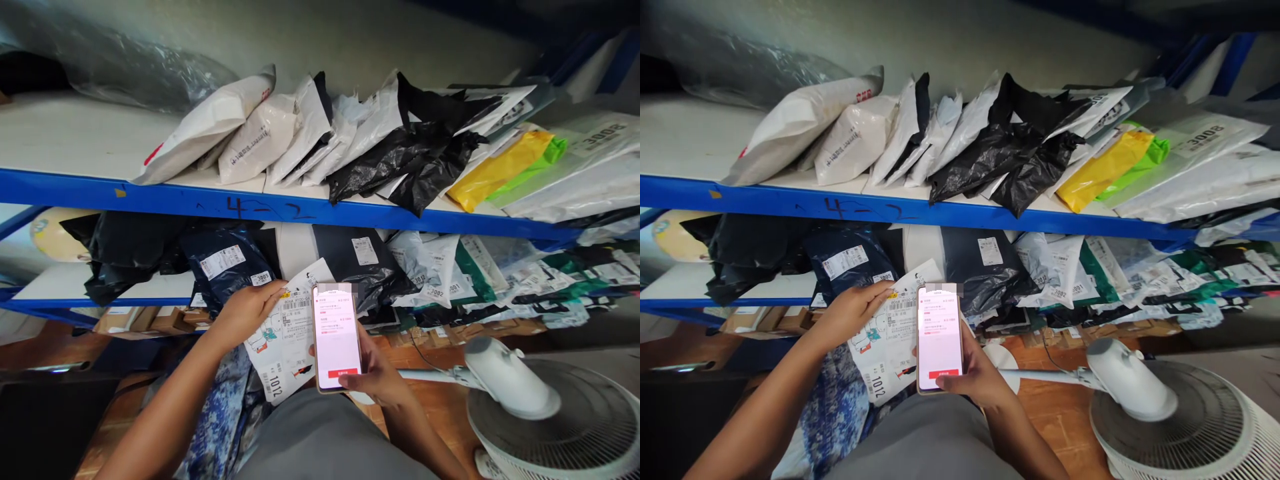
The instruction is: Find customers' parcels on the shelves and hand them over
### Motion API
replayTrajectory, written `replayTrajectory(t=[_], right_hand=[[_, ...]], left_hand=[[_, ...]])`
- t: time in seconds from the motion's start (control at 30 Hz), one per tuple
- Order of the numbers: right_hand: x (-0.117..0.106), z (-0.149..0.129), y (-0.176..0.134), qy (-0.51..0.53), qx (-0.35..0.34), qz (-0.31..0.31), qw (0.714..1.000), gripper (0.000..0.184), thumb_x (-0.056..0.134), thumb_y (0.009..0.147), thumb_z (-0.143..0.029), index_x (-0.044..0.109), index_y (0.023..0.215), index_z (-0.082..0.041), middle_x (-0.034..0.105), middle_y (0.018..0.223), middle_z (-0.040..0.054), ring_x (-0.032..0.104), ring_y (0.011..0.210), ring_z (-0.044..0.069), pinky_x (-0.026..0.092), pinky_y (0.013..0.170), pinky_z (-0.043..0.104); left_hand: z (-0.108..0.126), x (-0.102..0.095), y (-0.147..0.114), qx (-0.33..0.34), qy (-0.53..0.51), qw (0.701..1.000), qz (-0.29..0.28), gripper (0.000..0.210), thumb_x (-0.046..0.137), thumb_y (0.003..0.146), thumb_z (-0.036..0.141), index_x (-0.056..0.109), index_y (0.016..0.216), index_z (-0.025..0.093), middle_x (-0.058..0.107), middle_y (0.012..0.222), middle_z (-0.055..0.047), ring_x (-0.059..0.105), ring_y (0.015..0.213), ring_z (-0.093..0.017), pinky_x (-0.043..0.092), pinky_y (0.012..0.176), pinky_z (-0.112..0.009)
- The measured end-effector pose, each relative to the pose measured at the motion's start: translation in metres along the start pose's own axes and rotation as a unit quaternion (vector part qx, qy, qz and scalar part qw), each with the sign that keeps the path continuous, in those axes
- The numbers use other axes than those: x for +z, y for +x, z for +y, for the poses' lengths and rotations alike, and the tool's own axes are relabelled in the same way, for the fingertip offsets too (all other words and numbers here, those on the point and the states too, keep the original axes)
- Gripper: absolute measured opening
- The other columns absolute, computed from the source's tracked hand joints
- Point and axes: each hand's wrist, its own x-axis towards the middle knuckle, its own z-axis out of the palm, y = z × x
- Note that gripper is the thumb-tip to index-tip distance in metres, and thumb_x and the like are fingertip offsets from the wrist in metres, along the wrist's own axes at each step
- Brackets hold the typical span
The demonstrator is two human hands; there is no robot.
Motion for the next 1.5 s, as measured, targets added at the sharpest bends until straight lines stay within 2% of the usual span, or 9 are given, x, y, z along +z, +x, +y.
replayTrajectory(t=[0.43, 0.8, 1.07, 1.17, 1.3, 1.37, 1.5], right_hand=[[0.002, -0.004, 0.006, 0.005, -0.004, -0.009, 1.0, 0.087, 0.08, 0.064, -0.016, 0.033, 0.136, -0.026, 0.066, 0.118, 0.0131, 0.061, 0.109, 0.031, 0.049, 0.085, 0.046], [-0.001, -0.005, 0.012, -0.019, -0.005, 0.0, 1.0, 0.089, 0.082, 0.063, -0.022, 0.033, 0.137, -0.027, 0.066, 0.116, 0.0118, 0.062, 0.108, 0.031, 0.05, 0.085, 0.047], [-0.002, -0.006, 0.014, -0.004, -0.006, -0.002, 1.0, 0.09, 0.081, 0.063, -0.018, 0.033, 0.138, -0.027, 0.066, 0.117, 0.0119, 0.061, 0.109, 0.031, 0.048, 0.087, 0.049], [-0.001, -0.002, 0.016, 0.028, 0.005, 0.048, 0.998, 0.088, 0.08, 0.062, -0.017, 0.035, 0.136, -0.029, 0.066, 0.12, 0.0099, 0.062, 0.108, 0.03, 0.049, 0.086, 0.046], [-0.002, 0.007, 0.025, 0.084, 0.004, 0.183, 0.979, 0.059, 0.072, 0.069, -0.025, 0.049, 0.123, -0.027, 0.072, 0.107, 0.0055, 0.069, 0.088, 0.027, 0.053, 0.076, 0.041], [-0.003, 0.01, 0.033, 0.104, 0.007, 0.222, 0.969, 0.048, 0.069, 0.071, -0.029, 0.053, 0.116, -0.023, 0.074, 0.098, 0.005, 0.07, 0.081, 0.025, 0.053, 0.075, 0.04], [-0.012, 0.016, 0.05, 0.13, 0.093, 0.283, 0.946, 0.04, 0.062, 0.075, -0.042, 0.059, 0.104, -0.015, 0.075, 0.083, 0.009, 0.07, 0.071, 0.026, 0.053, 0.073, 0.042]], left_hand=[[-0.01, -0.001, 0.006, 0.007, -0.007, 1.0, 0.0, 0.038, 0.029, 0.096, 0.047, 0.056, 0.119, 0.032, 0.073, 0.093, 0.001, 0.067, 0.078, -0.019, 0.04, 0.066, -0.026], [-0.01, -0.003, 0.012, 0.013, 0.004, 1.0, 0.014, 0.04, 0.03, 0.095, 0.047, 0.059, 0.115, 0.029, 0.074, 0.09, -0.001, 0.067, 0.075, -0.019, 0.039, 0.063, -0.026], [-0.008, -0.006, 0.014, 0.016, 0.001, 1.0, 0.009, 0.039, 0.029, 0.096, 0.046, 0.058, 0.116, 0.03, 0.073, 0.089, 0.0, 0.066, 0.074, -0.018, 0.038, 0.063, -0.026], [-0.01, -0.005, 0.015, 0.012, 0.007, 1.0, 0.01, 0.039, 0.03, 0.095, 0.046, 0.058, 0.116, 0.029, 0.073, 0.09, 0.0, 0.066, 0.076, -0.019, 0.039, 0.064, -0.026], [-0.017, 0.001, 0.017, 0.003, 0.013, 1.0, -0.007, 0.039, 0.028, 0.095, 0.047, 0.057, 0.117, 0.031, 0.073, 0.095, -0.001, 0.067, 0.08, -0.02, 0.04, 0.065, -0.027], [-0.02, 0.006, 0.017, -0.009, 0.025, 1.0, -0.015, 0.04, 0.027, 0.095, 0.048, 0.056, 0.118, 0.031, 0.073, 0.094, -0.001, 0.068, 0.08, -0.02, 0.041, 0.065, -0.027], [-0.026, 0.015, 0.015, -0.027, 0.048, 0.998, -0.027, 0.044, 0.025, 0.095, 0.05, 0.054, 0.122, 0.03, 0.074, 0.099, -0.003, 0.069, 0.084, -0.022, 0.043, 0.068, -0.028]])
